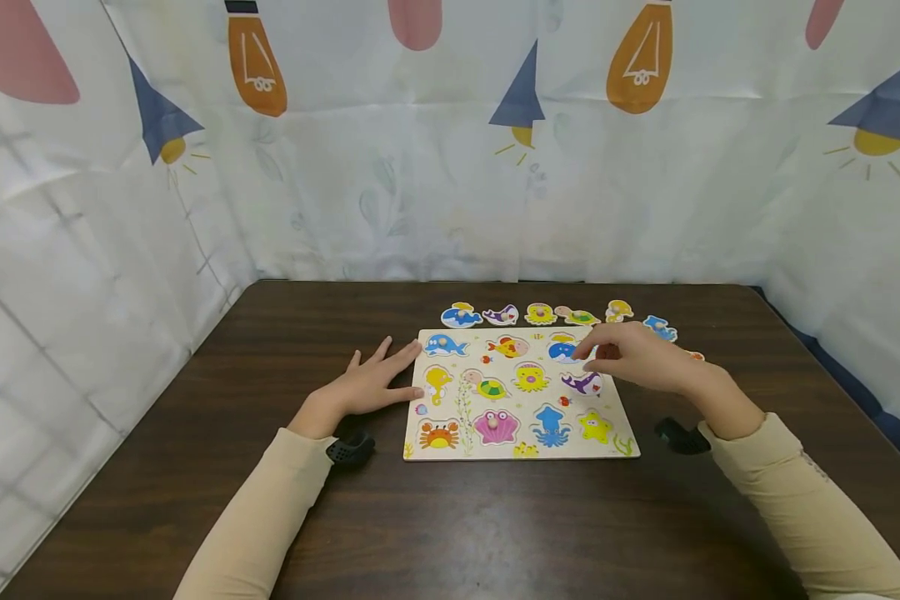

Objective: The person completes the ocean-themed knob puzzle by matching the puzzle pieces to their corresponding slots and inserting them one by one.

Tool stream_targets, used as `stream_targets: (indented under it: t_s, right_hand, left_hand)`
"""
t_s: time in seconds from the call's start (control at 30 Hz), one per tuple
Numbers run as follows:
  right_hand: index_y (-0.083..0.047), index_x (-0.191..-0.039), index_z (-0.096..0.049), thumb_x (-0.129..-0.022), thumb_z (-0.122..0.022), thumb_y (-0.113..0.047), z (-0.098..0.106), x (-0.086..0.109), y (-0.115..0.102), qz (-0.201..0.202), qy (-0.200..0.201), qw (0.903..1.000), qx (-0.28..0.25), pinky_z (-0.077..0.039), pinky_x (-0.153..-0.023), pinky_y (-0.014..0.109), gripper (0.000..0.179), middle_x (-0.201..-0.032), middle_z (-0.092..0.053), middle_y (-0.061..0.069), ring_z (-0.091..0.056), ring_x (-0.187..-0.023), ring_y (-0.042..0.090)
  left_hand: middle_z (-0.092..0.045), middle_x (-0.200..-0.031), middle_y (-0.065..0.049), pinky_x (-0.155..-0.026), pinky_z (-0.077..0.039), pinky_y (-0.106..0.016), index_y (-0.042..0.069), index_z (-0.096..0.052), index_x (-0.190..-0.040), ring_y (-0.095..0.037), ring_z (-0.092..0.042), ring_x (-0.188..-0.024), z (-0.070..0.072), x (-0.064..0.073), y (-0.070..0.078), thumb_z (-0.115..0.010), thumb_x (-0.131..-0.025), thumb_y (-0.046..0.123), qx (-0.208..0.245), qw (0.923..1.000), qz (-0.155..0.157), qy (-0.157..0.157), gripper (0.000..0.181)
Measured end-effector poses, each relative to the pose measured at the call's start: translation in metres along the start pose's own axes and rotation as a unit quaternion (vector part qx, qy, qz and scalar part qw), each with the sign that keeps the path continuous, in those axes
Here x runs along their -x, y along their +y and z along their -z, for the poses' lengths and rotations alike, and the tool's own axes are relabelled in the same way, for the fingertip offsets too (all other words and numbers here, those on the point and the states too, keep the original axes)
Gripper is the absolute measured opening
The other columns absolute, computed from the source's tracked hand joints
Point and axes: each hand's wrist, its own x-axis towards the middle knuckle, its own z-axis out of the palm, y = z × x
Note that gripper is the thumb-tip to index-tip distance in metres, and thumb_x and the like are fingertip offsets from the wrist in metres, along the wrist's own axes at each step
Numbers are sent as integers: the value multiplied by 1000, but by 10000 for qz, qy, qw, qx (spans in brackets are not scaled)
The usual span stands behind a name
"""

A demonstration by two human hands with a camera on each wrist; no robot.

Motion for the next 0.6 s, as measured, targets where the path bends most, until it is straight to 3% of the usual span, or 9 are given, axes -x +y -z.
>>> stream_targets:
  t_s: [0.27,0.6]
  right_hand:
    - [-5,-111,-77,-93,-75,-5,25,40,31,-331,386,9985,221,-55,-72,26,17,-102,-72,-3,-66,-87,15]
    - [-3,-108,-77,-94,-75,-6,39,70,64,-866,544,9941,361,-54,-67,26,15,-100,-74,2,-65,-82,8]
  left_hand:
    - [-13,-171,-1,-114,8,-73,25,-11,-167,-37,5,-156,0,-1,1,-57,-97,66,-22,10000,16,-3,94]
    - [-14,-171,-2,-114,8,-73,25,-11,-167,-37,5,-156,-1,-1,-1,-56,-96,67,-31,10000,10,12,94]
